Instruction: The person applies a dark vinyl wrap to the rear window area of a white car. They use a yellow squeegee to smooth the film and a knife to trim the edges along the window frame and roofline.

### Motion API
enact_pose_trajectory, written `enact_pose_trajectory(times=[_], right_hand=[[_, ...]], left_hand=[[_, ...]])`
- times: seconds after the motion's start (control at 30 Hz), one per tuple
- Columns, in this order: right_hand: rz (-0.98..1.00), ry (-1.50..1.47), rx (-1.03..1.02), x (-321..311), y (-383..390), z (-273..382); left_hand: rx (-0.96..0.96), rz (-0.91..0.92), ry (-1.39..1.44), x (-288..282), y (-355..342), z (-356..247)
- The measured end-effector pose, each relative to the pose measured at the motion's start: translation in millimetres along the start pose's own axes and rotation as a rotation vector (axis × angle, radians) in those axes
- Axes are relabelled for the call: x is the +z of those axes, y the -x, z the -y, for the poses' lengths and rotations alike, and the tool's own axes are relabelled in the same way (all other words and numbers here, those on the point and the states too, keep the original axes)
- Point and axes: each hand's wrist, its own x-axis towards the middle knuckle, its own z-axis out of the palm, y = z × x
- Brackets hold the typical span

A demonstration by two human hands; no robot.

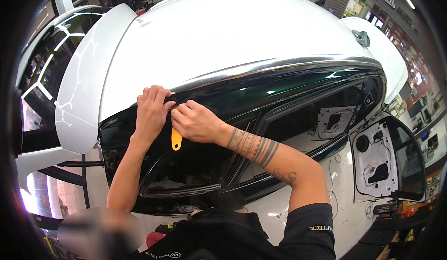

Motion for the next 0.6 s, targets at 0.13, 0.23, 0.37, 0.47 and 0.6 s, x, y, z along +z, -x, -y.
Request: enact_pose_trajectory(times=[0.13,0.23,0.37,0.47,0.6], right_hand=[[-0.028,-0.007,0.017,1.0,1.3,1.3],[-0.074,0.025,0.021,0.2,3.6,1.8],[-0.067,-0.017,0.065,0.3,3.5,7.8],[-0.13,0.003,0.045,7.0,2.7,13.4],[-0.01,-0.118,0.148,11.8,12.4,15.1]], left_hand=[[-0.003,0.109,-0.026,0.5,-7.3,-1.2],[0.063,0.129,-0.072,7.1,-13.1,-6.1],[0.157,0.155,0.133,11.9,-48.5,-9.8],[0.333,0.262,0.247,21.8,-87.3,-26.5],[0.418,0.258,0.105,38.9,-110.6,-87.8]])
